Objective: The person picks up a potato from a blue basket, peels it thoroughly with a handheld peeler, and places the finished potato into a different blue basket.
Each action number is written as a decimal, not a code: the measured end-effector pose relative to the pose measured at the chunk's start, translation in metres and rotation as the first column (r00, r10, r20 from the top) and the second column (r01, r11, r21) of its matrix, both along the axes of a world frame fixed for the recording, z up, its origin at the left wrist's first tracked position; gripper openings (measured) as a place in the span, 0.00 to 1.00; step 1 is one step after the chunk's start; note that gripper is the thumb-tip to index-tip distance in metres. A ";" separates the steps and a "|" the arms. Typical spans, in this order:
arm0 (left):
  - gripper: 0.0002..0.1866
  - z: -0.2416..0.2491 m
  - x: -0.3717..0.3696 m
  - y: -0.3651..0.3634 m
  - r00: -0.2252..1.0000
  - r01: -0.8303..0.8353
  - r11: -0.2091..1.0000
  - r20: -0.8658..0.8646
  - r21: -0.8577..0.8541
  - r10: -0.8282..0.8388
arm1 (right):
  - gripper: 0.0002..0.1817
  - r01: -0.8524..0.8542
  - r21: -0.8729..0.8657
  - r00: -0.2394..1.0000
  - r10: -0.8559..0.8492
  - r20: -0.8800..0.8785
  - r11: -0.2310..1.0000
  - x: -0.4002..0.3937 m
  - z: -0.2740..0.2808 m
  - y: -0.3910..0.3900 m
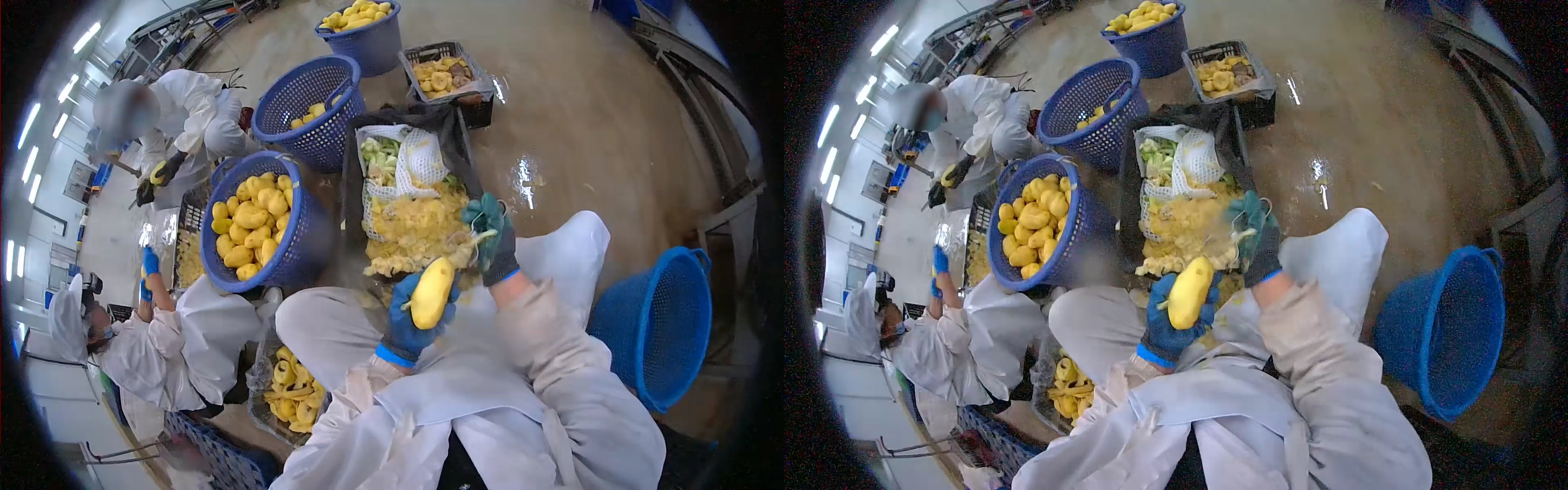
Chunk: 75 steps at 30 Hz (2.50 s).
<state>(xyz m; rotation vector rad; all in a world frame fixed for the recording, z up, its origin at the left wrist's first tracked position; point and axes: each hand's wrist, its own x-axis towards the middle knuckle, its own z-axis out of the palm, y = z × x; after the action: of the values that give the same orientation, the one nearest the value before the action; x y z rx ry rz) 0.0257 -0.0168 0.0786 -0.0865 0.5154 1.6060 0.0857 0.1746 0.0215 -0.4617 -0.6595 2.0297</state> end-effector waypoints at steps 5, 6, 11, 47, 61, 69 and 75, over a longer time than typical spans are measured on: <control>0.30 0.001 0.007 -0.003 0.982 -0.016 1.000 -0.188 0.022 0.020 | 0.09 -0.095 0.032 0.995 0.094 0.027 0.995 0.013 0.000 0.001; 0.30 0.005 0.003 -0.001 0.977 -0.038 0.999 -0.211 0.023 0.042 | 0.09 -0.006 0.114 1.000 0.008 -0.017 0.993 0.008 0.011 0.010; 0.31 0.013 0.011 0.000 0.974 -0.105 0.994 -0.205 -0.033 0.096 | 0.07 -0.089 0.000 0.976 0.087 0.199 0.996 0.002 0.050 -0.042; 0.31 0.038 0.016 -0.001 0.895 -0.148 0.986 -0.413 0.076 0.166 | 0.12 0.067 0.105 0.983 -0.084 0.161 0.992 0.007 0.035 -0.017; 0.34 0.015 0.013 0.002 0.995 -0.071 0.996 0.063 -0.049 0.074 | 0.10 -0.055 0.053 0.994 0.049 0.100 0.997 0.014 0.051 -0.007; 0.37 0.013 0.008 -0.004 0.872 0.035 0.994 -0.489 0.102 0.020 | 0.10 -0.083 0.096 0.990 0.071 0.122 0.992 -0.001 0.046 0.014; 0.39 0.021 0.011 -0.003 0.591 0.006 1.000 -0.807 0.030 0.020 | 0.11 -0.157 -0.089 0.983 0.164 0.084 0.984 0.008 0.017 0.008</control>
<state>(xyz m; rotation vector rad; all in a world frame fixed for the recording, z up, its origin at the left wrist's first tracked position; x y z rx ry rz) 0.0363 -0.0201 0.0998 0.7205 1.2001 1.5988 0.0939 0.1824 0.0384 -0.5682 -0.6895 2.2049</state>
